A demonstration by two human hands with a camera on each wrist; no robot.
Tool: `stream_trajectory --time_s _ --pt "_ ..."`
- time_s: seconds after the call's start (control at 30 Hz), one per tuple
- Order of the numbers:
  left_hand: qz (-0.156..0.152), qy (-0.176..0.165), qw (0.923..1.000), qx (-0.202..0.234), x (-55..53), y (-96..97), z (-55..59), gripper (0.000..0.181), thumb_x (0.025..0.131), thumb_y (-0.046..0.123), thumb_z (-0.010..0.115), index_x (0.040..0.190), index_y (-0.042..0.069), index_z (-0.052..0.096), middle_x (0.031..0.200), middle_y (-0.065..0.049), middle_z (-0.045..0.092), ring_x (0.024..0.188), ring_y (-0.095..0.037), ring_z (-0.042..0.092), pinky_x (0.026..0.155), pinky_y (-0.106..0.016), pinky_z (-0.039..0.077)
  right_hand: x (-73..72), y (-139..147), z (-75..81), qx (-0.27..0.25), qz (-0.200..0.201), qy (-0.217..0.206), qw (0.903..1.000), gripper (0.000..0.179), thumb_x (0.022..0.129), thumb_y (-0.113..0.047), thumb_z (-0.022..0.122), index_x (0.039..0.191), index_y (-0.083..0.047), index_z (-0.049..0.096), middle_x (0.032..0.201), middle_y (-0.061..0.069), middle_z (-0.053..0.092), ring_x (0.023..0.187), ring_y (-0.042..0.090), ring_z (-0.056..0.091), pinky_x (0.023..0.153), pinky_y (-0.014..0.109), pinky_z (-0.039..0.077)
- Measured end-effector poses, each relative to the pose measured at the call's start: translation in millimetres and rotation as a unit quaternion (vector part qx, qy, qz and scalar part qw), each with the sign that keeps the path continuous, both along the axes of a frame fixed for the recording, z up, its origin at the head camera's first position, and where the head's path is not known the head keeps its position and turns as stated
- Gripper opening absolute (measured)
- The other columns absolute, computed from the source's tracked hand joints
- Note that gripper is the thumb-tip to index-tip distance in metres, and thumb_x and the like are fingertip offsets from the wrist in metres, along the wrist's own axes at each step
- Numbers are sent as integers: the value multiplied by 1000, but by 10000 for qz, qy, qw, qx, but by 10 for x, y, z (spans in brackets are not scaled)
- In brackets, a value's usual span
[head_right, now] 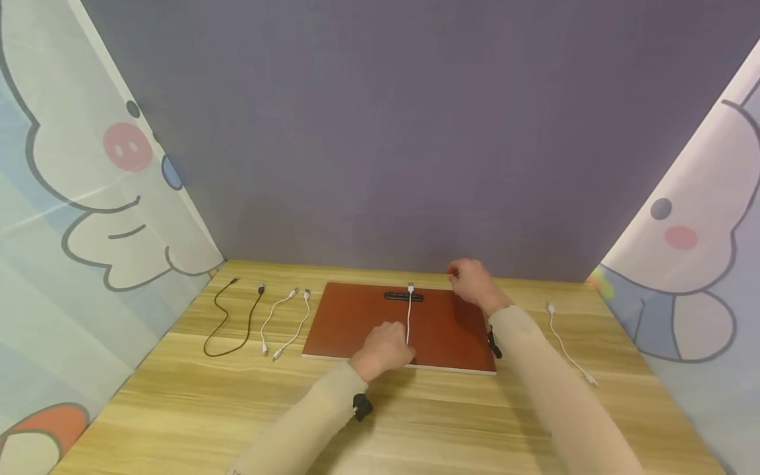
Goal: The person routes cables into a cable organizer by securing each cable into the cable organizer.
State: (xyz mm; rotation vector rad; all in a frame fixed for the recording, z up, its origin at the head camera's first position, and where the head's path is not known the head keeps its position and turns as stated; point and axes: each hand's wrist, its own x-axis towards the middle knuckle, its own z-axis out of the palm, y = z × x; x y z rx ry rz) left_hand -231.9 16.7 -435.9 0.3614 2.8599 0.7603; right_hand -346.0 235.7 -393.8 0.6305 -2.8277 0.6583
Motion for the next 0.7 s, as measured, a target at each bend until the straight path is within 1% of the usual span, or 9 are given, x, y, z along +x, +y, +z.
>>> stream_trajectory --time_s 0.1,0.27,0.37,0.57,0.7 --pt "-5 -1 10000 -12 4 -7 3 42 92 17 69 55 13 51 45 5 36 38 -10 32 40 -25 28 36 89 37 109 -81 65 9999 22 97 -2 61 113 9 70 110 26 69 99 43 65 86 57 52" --pt "-19 -28 10000 -13 0 -20 -1 42 93 18 69 54 13 52 42 6 33 36 -9 30 38 -26 27 93 239 109 164 -164 117 9997 25 98 -3 59 117 11 68 114 28 67 102 44 65 86 58 52" --pt "-31 -38 10000 -5 -4 -25 0 41 93 18 69 55 13 53 42 6 34 36 -9 30 37 -25 26 124 340 153 190 -265 114 9994 27 98 -2 57 119 11 67 116 29 66 104 46 64 87 59 51" --pt "-37 -44 10000 -32 -12 -28 5 38 92 19 68 58 12 55 46 4 37 37 -9 30 38 -25 26 148 547 204 148 -591 97 9981 30 100 -5 54 123 11 65 118 31 64 106 47 62 86 61 50" --pt "-35 -55 9999 -77 -18 -30 2 38 93 20 68 58 11 55 46 3 37 37 -10 30 38 -26 26 154 684 211 114 -805 2 9967 33 101 -8 52 126 10 63 121 31 62 108 47 60 87 62 49"
